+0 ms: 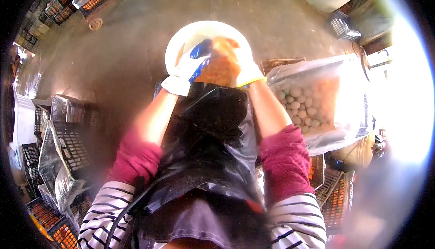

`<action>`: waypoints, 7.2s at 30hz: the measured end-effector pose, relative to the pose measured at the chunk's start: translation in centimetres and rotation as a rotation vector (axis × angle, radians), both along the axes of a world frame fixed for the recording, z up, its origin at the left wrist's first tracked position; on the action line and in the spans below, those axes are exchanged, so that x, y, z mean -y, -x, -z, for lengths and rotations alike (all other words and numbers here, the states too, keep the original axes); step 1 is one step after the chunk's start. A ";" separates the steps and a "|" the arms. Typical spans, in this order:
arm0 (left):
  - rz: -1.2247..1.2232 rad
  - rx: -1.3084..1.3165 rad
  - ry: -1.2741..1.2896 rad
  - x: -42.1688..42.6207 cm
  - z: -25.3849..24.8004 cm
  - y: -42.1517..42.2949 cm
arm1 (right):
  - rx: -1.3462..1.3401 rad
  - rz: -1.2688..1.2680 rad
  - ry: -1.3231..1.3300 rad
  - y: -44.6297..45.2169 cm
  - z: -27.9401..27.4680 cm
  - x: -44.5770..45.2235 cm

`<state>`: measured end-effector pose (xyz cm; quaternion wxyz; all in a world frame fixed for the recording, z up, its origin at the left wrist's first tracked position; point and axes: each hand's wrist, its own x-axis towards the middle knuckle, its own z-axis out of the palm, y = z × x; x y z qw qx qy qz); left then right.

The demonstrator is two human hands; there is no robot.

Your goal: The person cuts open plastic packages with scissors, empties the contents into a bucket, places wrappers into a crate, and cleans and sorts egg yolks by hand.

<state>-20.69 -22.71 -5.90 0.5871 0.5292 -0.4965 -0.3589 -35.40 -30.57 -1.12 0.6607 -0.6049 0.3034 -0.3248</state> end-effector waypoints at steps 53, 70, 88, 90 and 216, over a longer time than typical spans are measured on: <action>0.281 -0.592 -0.263 1.4 3.4 -3.5 | -1.217 0.738 0.035 38.0 2.5 -24.8; 0.238 -0.388 -0.417 0.2 0.8 -1.9 | -1.850 -0.452 0.268 30.1 11.0 -1.9; 0.153 -0.516 -0.352 0.2 1.3 -0.8 | -0.332 0.316 0.323 10.3 5.8 3.7; 0.159 -0.523 -0.322 -0.2 1.1 -1.0 | -0.603 0.403 0.551 9.3 10.9 5.7; 0.068 -0.622 -0.307 -0.7 -1.7 -0.4 | -0.696 0.234 0.274 10.2 5.8 5.9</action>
